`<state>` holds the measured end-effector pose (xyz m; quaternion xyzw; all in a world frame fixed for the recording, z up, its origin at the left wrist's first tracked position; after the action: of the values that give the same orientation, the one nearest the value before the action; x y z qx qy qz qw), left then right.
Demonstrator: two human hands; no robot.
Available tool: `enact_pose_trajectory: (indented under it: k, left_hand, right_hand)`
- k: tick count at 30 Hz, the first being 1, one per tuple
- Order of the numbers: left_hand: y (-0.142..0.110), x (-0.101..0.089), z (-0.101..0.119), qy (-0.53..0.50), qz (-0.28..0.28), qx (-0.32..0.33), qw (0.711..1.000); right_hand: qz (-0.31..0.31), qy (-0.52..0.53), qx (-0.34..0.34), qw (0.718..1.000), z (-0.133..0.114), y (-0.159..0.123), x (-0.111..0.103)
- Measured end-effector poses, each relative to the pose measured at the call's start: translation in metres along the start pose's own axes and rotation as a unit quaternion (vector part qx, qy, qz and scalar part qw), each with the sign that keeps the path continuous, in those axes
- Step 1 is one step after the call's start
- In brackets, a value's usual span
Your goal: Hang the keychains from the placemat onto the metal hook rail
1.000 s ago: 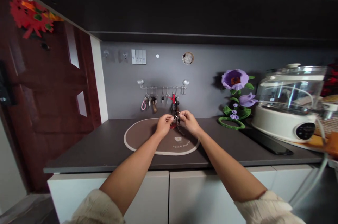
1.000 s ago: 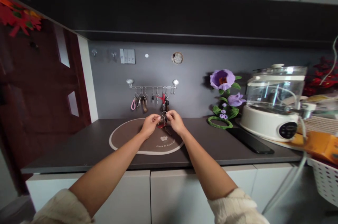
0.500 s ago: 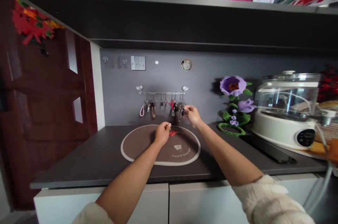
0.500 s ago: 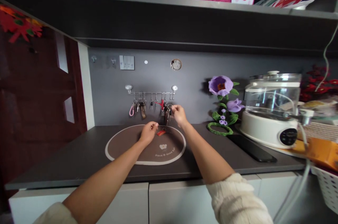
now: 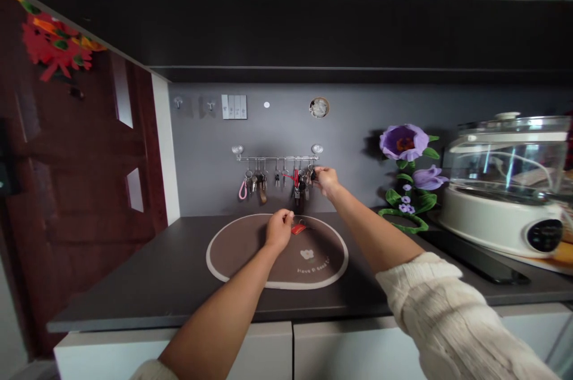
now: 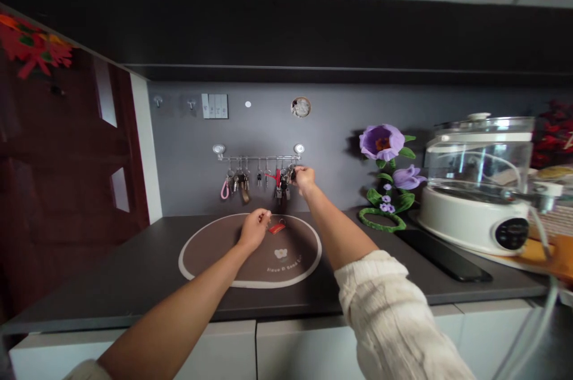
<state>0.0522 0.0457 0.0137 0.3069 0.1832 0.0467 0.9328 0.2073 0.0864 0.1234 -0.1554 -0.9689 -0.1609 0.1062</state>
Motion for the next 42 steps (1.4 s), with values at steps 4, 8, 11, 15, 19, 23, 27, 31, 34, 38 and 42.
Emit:
enact_pose_trajectory:
  k: [4,8,11,15,19,23,27,31,34,38,42]
  left_hand:
    - [0.0,0.0,0.0,-0.002,0.0,-0.007,1.0]
    - [0.0,0.001,-0.001,0.002,-0.002,-0.006,1.0]
    - [0.0,0.001,-0.001,0.006,-0.003,0.0,1.0]
    - [0.0,0.001,0.0,0.004,-0.001,0.003,1.0]
    - [0.0,0.001,-0.001,0.006,0.001,0.002,1.0]
    - [0.0,0.0,-0.001,0.011,0.007,-0.001,1.0]
    - [0.0,-0.002,0.001,0.017,0.01,-0.005,1.0]
    - [0.0,-0.003,0.002,0.015,0.011,-0.007,1.0]
    - [0.0,-0.004,0.001,0.021,0.013,-0.005,1.0]
    - [0.001,-0.004,-0.002,0.029,0.019,-0.006,0.999]
    - [0.003,-0.005,-0.004,0.031,0.026,-0.004,0.999]
  right_hand:
    - [0.024,0.026,0.015,0.999,0.005,0.006,0.002]
    - [0.039,0.042,0.026,0.998,0.013,0.016,0.001]
    - [0.04,0.045,0.032,0.998,0.019,0.023,0.001]
    - [0.044,0.045,0.048,0.997,0.023,0.025,0.001]
    - [0.047,0.038,0.053,0.997,0.027,0.025,0.0]
    - [0.052,0.028,0.048,0.997,0.035,0.027,-0.003]
    - [0.05,0.007,0.037,0.998,0.039,0.028,-0.006]
    - [0.039,-0.01,0.014,0.999,0.04,0.026,-0.008]
    - [0.036,-0.01,0.009,0.999,0.041,0.023,-0.01]
    - [0.03,-0.009,0.009,0.999,0.042,0.018,-0.014]
    - [0.028,-0.008,0.011,1.0,0.045,0.01,-0.017]
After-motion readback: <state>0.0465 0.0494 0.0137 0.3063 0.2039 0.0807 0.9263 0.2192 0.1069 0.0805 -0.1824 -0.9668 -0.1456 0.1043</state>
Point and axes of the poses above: each hand's wrist, its own y-axis towards the middle knuckle, its own x-axis out of the palm, z = x × y, the point moved 5 cm from there along y, towards the middle knuckle
